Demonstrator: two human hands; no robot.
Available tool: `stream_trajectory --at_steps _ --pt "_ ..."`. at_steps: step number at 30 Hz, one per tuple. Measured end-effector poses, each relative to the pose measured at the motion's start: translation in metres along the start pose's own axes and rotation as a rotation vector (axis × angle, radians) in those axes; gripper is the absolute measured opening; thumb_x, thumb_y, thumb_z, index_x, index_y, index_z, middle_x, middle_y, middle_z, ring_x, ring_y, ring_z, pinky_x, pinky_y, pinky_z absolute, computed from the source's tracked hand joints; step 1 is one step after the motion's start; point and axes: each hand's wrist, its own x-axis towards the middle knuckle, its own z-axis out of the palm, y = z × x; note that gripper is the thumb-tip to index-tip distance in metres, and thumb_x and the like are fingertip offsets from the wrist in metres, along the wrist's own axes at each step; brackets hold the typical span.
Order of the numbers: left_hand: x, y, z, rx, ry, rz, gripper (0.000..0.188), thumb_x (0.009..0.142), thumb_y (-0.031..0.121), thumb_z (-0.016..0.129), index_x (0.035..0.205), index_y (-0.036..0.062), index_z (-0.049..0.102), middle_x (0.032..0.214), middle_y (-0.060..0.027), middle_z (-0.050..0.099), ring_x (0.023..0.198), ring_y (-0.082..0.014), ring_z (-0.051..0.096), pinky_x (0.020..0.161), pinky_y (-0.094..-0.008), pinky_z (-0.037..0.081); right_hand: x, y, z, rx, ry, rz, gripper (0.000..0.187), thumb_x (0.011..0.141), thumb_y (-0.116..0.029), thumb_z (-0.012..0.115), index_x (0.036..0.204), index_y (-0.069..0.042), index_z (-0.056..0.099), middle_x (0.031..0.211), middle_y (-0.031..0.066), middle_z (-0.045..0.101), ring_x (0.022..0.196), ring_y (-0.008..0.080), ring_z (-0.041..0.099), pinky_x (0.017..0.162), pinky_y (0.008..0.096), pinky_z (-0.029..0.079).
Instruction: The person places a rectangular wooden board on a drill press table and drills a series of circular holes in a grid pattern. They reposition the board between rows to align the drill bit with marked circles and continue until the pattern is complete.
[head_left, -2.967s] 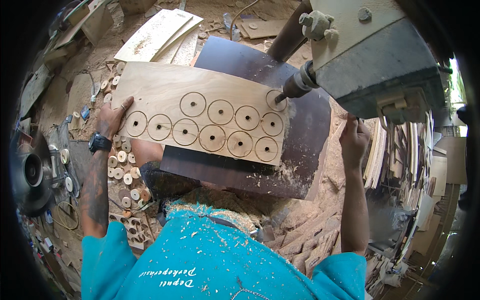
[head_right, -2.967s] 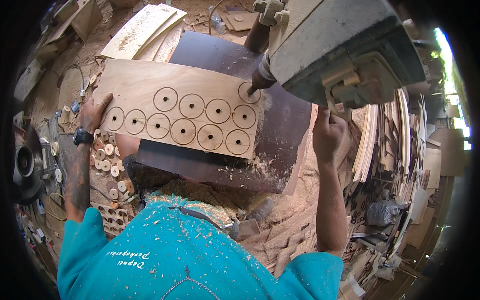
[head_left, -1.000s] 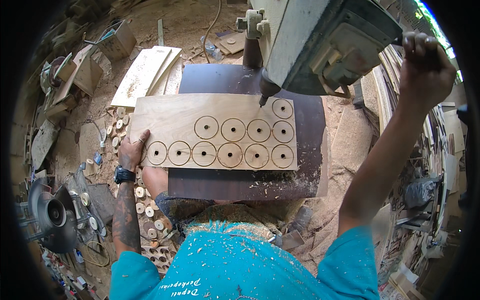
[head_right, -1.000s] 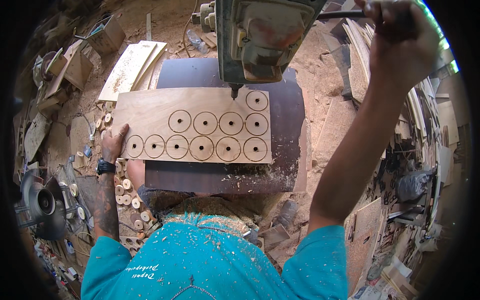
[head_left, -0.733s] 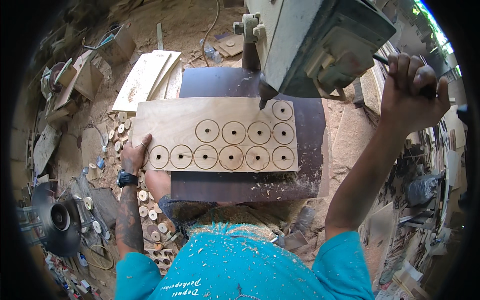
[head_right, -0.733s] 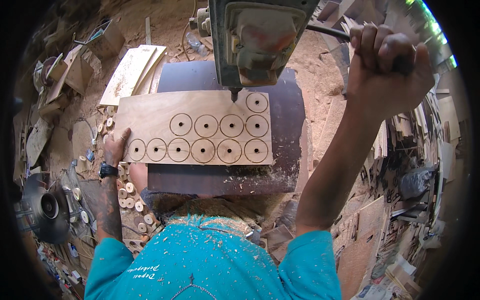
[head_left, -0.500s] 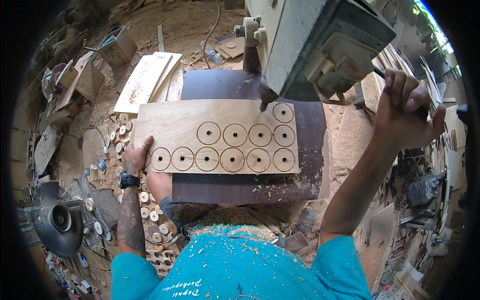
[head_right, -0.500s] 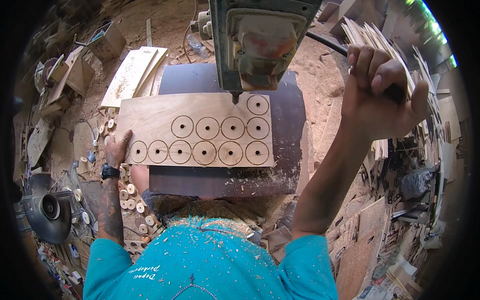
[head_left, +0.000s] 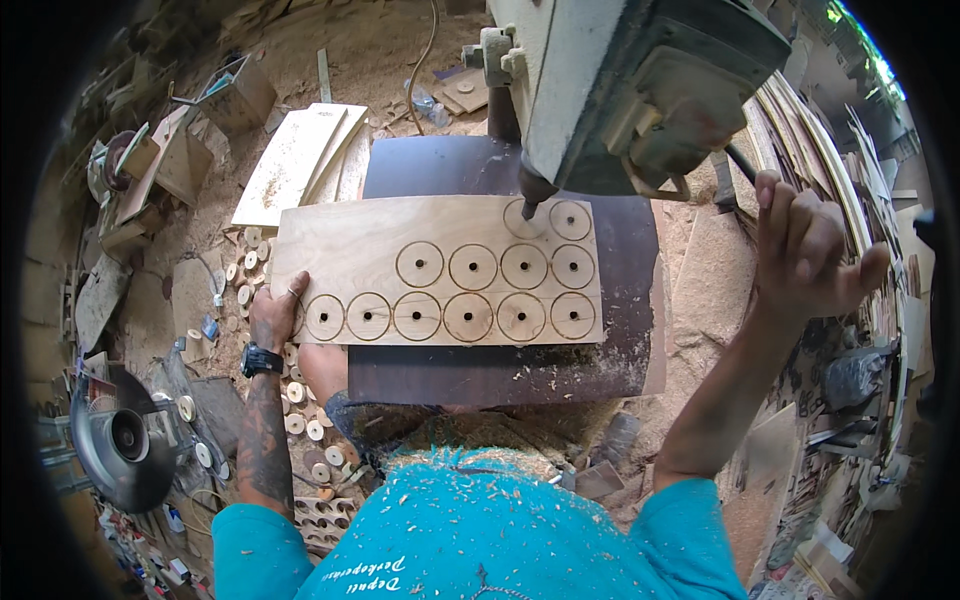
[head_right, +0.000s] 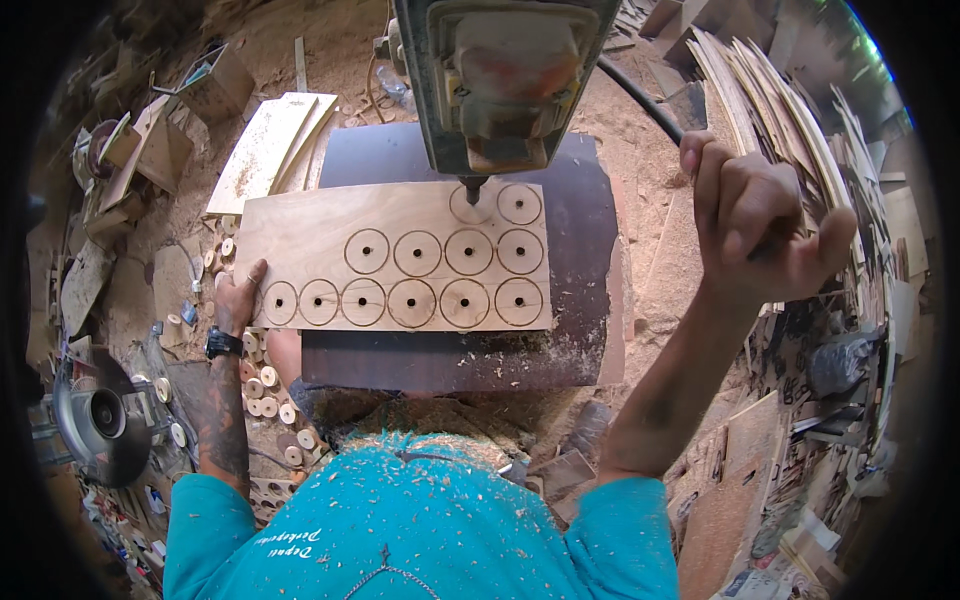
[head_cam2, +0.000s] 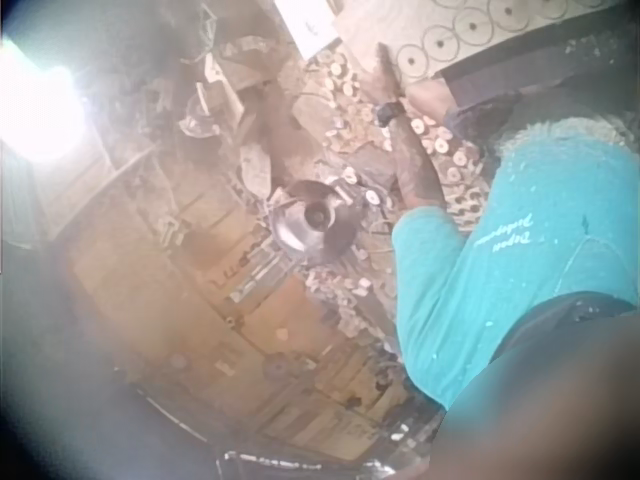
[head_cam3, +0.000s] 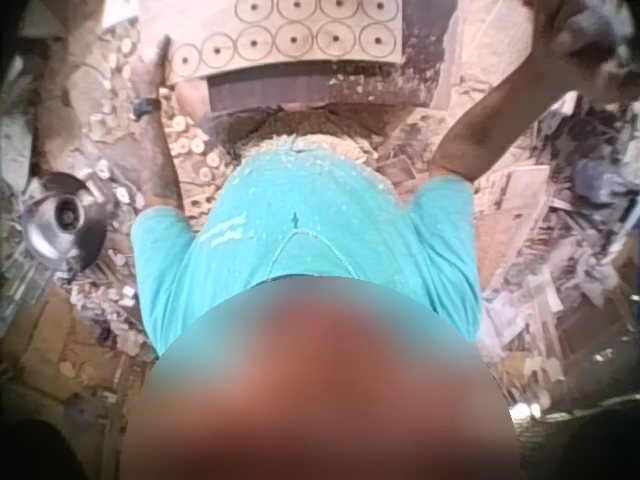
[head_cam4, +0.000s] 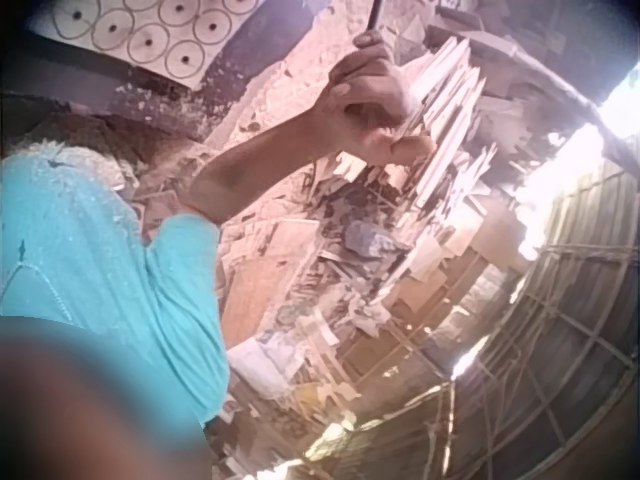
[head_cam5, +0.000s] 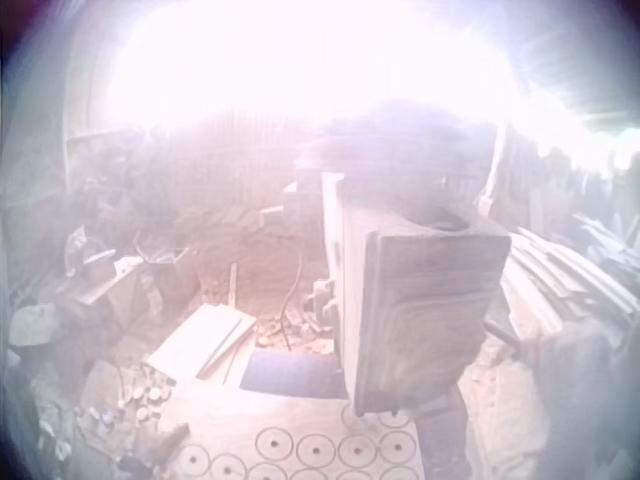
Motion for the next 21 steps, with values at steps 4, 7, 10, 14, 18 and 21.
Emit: stream_trajectory --at_steps 4,7,10,14,18,21 --pt "0.0 0.001 0.0 -0.005 0.0 0.031 0.083 0.076 0.069 0.074 0.103 -0.009 0.07 0.097 -0.0254 0.073 0.092 -0.0337 0.072 0.083 -0.0406 0.055 0.017 -0.019 0.001 -0.365 -0.137 0.173 0.065 0.109 -0.043 0.033 0.074 -0.003 0.069 0.061 0.0091 0.065 0.039 0.0154 0.049 0.076 0.0332 0.048" --pt "-0.001 0.002 -0.002 0.021 0.012 0.022 0.083 0.076 0.069 0.074 0.102 -0.0092 0.07 0.097 -0.0259 0.073 0.092 -0.0342 0.072 0.083 -0.0413 0.054 0.024 -0.028 0.016 -0.477 -0.044 0.6 0.039 0.103 -0.03 0.055 0.086 0.002 0.071 0.071 0.0097 0.068 0.054 0.0189 0.063 0.078 0.0291 0.053" --pt "-0.001 0.004 -0.003 0.058 0.015 0.016 0.083 0.077 0.07 0.073 0.101 -0.0094 0.07 0.097 -0.026 0.073 0.092 -0.0344 0.072 0.083 -0.0417 0.054 0.024 -0.019 0.035 -0.742 -0.026 0.499 0.026 0.098 -0.023 0.066 0.106 0.002 0.069 0.093 0.0115 0.07 0.085 0.0228 0.071 0.086 0.032 0.055" --pt "-0.003 0.002 -0.003 -0.017 -0.011 0.023 0.086 0.076 0.072 0.072 0.1 -0.0099 0.07 0.097 -0.026 0.073 0.091 -0.0347 0.071 0.082 -0.0416 0.054 0.008 0.001 0.052 -1.508 0.042 0.322 0.045 0.093 -0.021 0.069 0.132 -0.003 0.055 0.12 0.0162 0.062 0.118 0.0317 0.06 0.101 0.0402 0.049" --pt "-0.002 0.0 -0.002 0.01 0.012 0.022 0.085 0.076 0.072 0.072 0.101 -0.0092 0.07 0.099 -0.0255 0.073 0.092 -0.0345 0.071 0.084 -0.0413 0.054 0.002 0.006 0.048 -1.214 0.22 0.983 0.03 0.097 -0.027 0.063 0.11 0.0 0.064 0.092 0.0142 0.067 0.084 0.0232 0.066 0.075 0.0381 0.053" --pt "0.0 0.0 -0.003 0.021 -0.007 0.0 0.082 0.077 0.07 0.073 0.102 -0.0082 0.07 0.1 -0.025 0.073 0.093 -0.0344 0.071 0.085 -0.0414 0.053 0.002 0.005 0.044 -1.165 0.159 1.104 0.037 0.099 -0.034 0.061 0.081 -0.002 0.064 0.063 0.0064 0.058 0.057 0.0162 0.054 0.055 0.0363 0.043"
